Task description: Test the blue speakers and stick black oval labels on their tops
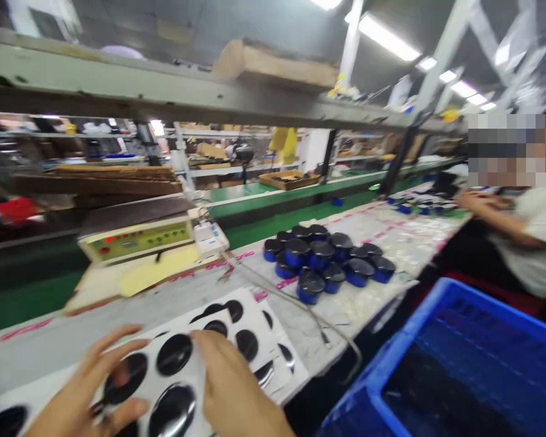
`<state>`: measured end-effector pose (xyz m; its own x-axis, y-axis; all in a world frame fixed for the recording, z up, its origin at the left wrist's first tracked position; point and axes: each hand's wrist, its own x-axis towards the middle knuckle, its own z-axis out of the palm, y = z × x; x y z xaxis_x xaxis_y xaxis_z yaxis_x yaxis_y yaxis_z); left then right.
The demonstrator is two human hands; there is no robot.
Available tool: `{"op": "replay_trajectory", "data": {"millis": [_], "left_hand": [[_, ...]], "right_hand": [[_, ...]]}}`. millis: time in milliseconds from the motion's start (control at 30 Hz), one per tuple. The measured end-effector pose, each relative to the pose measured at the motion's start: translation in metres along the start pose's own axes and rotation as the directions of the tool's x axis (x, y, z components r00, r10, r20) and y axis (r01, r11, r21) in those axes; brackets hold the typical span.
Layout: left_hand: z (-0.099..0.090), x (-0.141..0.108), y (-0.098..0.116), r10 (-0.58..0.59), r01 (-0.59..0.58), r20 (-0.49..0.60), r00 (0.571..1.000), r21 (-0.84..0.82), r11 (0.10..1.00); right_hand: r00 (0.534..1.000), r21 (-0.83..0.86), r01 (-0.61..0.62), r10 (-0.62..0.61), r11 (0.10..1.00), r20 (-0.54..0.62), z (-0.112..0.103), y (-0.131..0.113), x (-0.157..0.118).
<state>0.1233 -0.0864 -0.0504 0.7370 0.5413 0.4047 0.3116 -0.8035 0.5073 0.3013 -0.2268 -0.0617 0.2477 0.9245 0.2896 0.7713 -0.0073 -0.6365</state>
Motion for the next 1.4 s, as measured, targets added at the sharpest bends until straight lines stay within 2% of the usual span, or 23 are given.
{"op": "replay_trajectory", "data": {"millis": [33, 100, 167, 300, 467, 533, 667, 833, 1000, 1167, 1333, 1400], "left_hand": [[-0.004, -0.002, 0.004, -0.042, 0.044, 0.094, 0.995, -0.017, 0.999], [-0.006, -0.001, 0.014, -0.088, 0.107, 0.291, 0.953, -0.051, 0.993], [-0.004, 0.004, 0.023, -0.062, 0.084, 0.392, 0.918, -0.040, 0.996], [0.005, 0.013, 0.036, 0.027, -0.006, 0.460, 0.887, -0.047, 0.999], [0.014, 0.019, 0.044, 0.055, -0.072, 0.530, 0.846, 0.011, 0.997], [0.015, 0.017, 0.044, 0.072, -0.120, 0.542, 0.837, 0.053, 0.991], [0.016, 0.004, 0.043, 0.175, -0.282, 0.502, 0.847, 0.145, 0.948], [0.021, -0.010, 0.040, 0.297, -0.473, 0.441, 0.847, 0.370, 0.800], [0.024, -0.011, 0.044, 0.232, -0.469, 0.473, 0.850, 0.481, 0.741], [0.017, -0.015, 0.044, 0.302, -0.556, 0.505, 0.809, 0.488, 0.673], [0.019, -0.018, 0.044, 0.345, -0.563, 0.456, 0.821, 0.539, 0.627], [0.021, -0.017, 0.046, 0.363, -0.578, 0.459, 0.811, 0.533, 0.619]], "right_hand": [[1.000, 0.007, 0.020, -0.021, 1.000, 0.016, 0.004, 0.002, -0.001], [0.999, -0.002, 0.042, -0.042, 0.999, 0.018, 0.013, 0.011, -0.002], [0.998, -0.020, 0.065, -0.065, 0.998, -0.004, 0.019, 0.022, -0.003], [0.989, -0.103, 0.125, -0.132, 0.987, -0.066, 0.023, 0.034, -0.003], [0.974, -0.196, 0.169, -0.194, 0.966, -0.117, 0.023, 0.028, -0.003], [0.971, -0.225, 0.177, -0.207, 0.958, -0.118, 0.023, 0.025, -0.002], [0.969, -0.245, 0.187, -0.219, 0.951, -0.111, 0.021, 0.022, -0.003], [0.962, -0.266, 0.205, -0.244, 0.942, -0.123, 0.021, 0.022, -0.005], [0.959, -0.294, 0.214, -0.258, 0.931, -0.120, 0.021, 0.022, -0.004], [0.958, -0.294, 0.219, -0.261, 0.930, -0.115, 0.020, 0.020, -0.002], [0.955, -0.300, 0.228, -0.274, 0.926, -0.118, 0.020, 0.020, -0.003], [0.955, -0.305, 0.227, -0.273, 0.925, -0.117, 0.020, 0.020, -0.003]]}}
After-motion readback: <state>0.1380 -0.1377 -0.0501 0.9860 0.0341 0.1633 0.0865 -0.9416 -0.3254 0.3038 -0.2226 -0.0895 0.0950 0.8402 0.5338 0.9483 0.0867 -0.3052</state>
